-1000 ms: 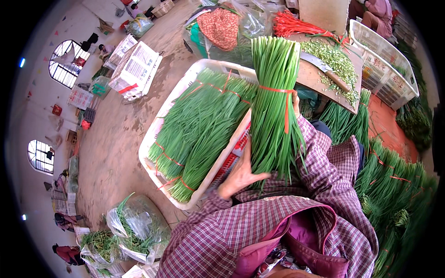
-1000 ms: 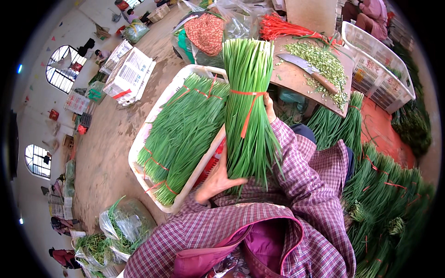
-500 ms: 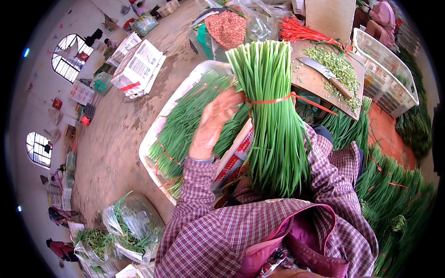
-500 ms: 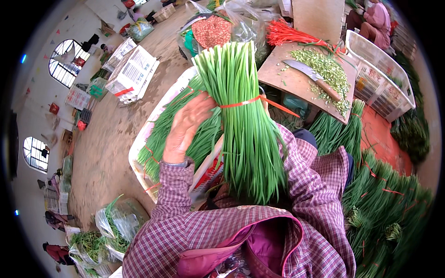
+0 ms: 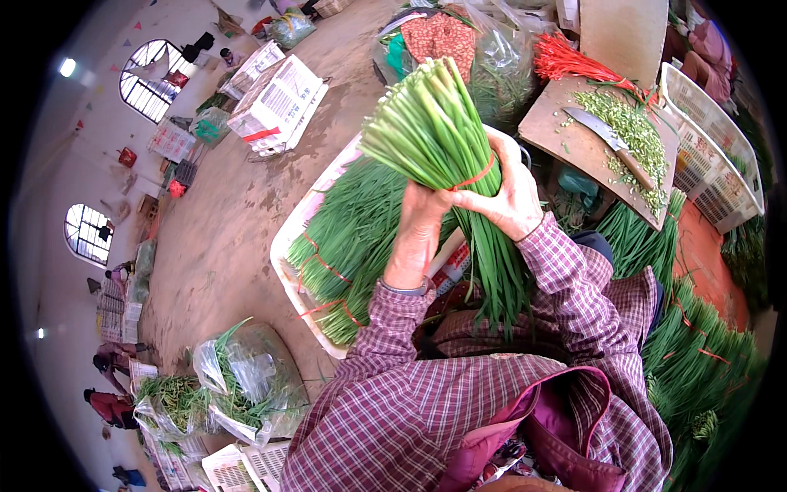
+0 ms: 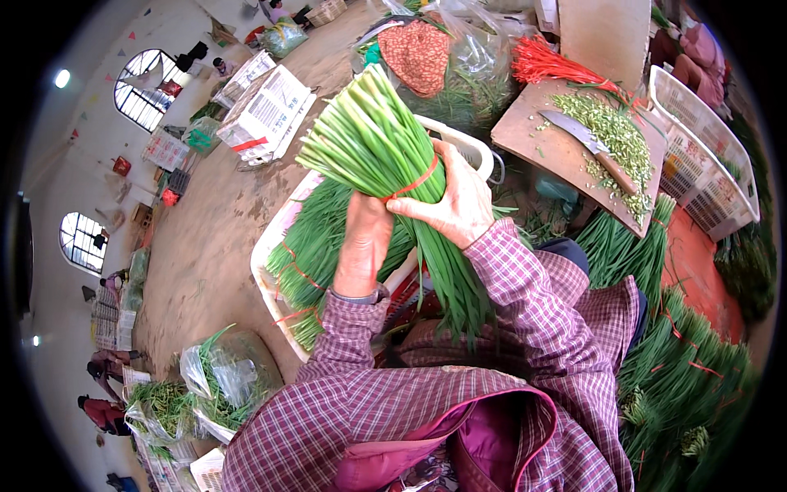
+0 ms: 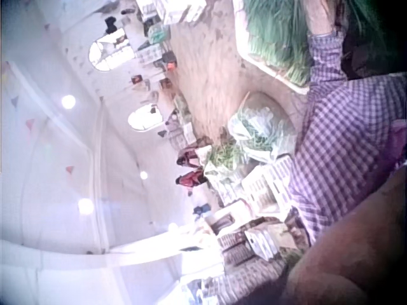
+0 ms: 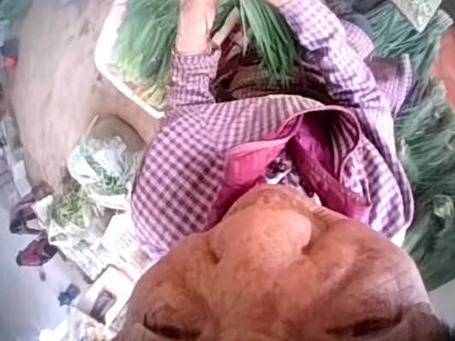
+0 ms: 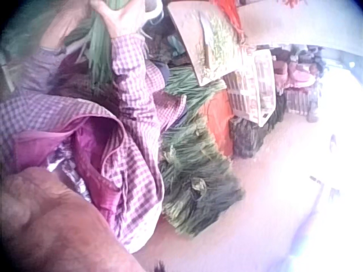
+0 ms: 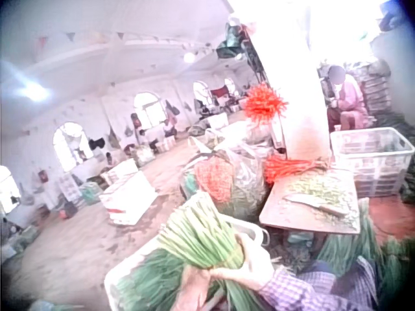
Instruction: The person sorts leeks into bundles, ties them with red bands, and cuts the roots off with a large knife, placing the finished bundles into a white plastic crate.
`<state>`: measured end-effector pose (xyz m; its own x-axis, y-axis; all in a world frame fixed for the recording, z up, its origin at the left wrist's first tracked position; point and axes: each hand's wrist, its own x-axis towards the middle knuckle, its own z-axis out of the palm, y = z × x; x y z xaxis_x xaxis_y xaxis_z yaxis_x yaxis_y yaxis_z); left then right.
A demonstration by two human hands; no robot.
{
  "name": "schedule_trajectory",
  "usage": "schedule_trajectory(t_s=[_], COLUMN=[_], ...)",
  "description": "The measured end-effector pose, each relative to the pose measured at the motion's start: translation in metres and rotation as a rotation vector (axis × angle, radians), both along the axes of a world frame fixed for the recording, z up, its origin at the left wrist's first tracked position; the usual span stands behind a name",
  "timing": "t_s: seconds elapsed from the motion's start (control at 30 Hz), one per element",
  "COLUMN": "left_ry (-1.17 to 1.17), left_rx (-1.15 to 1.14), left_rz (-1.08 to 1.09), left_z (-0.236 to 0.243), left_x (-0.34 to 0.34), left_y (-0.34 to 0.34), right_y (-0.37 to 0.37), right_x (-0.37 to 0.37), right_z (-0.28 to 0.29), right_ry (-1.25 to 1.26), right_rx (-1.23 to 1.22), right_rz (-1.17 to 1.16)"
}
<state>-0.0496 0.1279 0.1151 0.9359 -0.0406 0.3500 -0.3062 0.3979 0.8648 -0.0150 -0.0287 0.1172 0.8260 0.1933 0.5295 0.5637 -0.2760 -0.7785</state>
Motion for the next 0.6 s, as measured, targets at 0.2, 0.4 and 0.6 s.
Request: schedule_trajectory(t_s=[0.2,0.4,0.6], left_ry=[0.081,0.083,0.151], left_rx=[-0.090,-0.319,-0.363], left_rz=[0.115,0.160,0.131], left_z=[-0.016,-0.018,-0.036], left_x=[0.001,-0.001,0.001], left_y=[-0.013,-0.015,0.009], right_y=[0.012,0.013,0.000], right_x=[-0.006,-0.006,-0.014], right_z=[-0.007,-0.002,-0.018], right_ry=[-0.112,-0.172,-0.169], right_rx=[-0.107,-0.300,-0.361], right_rz=[-0.118,-0.036,0.076])
